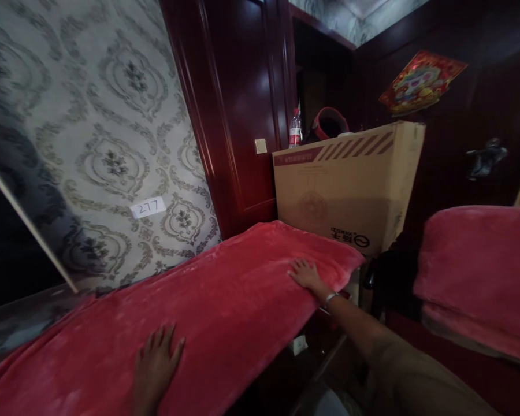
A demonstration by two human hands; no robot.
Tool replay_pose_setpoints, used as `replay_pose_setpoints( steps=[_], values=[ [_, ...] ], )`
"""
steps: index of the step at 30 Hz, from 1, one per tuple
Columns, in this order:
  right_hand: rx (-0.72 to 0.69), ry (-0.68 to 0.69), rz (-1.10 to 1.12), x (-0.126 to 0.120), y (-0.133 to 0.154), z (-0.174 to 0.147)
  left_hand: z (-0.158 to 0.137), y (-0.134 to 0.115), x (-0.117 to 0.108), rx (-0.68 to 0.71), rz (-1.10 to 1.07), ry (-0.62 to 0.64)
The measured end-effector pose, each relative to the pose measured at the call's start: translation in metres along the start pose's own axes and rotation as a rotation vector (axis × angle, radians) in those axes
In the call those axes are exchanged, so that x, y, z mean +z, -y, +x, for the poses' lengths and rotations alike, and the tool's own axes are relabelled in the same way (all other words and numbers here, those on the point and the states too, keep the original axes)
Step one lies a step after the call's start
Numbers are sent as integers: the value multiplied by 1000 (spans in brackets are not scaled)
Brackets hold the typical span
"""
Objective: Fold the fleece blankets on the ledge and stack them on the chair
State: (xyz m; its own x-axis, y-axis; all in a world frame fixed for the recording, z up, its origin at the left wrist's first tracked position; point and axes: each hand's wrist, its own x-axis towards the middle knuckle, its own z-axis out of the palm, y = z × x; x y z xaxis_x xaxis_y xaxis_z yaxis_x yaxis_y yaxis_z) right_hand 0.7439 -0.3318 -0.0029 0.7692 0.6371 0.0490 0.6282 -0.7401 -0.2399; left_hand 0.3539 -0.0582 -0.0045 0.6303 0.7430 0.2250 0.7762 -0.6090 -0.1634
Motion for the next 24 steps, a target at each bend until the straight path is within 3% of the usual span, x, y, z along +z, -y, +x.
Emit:
replay_pose_setpoints(
  steps=[3, 7, 13, 16, 19, 24],
  values=[
    [95, -30, -13, -1, -22, -5, 1, 0, 0, 9, 12, 11],
    [152, -33, 15, -2, -9, -7, 4, 0, 6, 1, -45, -31],
    [-65, -35, 89, -10, 52, 8, 7, 2, 13, 11, -29, -80],
    [-153, -7, 92, -13, 63, 23, 9, 7, 17, 47, 2, -41],
    [-130, 22, 69, -13, 43, 37, 13, 14, 24, 91, -4, -47],
    [52, -41, 4, -12, -37, 37, 17, 23, 33, 139, -32, -53]
  ],
)
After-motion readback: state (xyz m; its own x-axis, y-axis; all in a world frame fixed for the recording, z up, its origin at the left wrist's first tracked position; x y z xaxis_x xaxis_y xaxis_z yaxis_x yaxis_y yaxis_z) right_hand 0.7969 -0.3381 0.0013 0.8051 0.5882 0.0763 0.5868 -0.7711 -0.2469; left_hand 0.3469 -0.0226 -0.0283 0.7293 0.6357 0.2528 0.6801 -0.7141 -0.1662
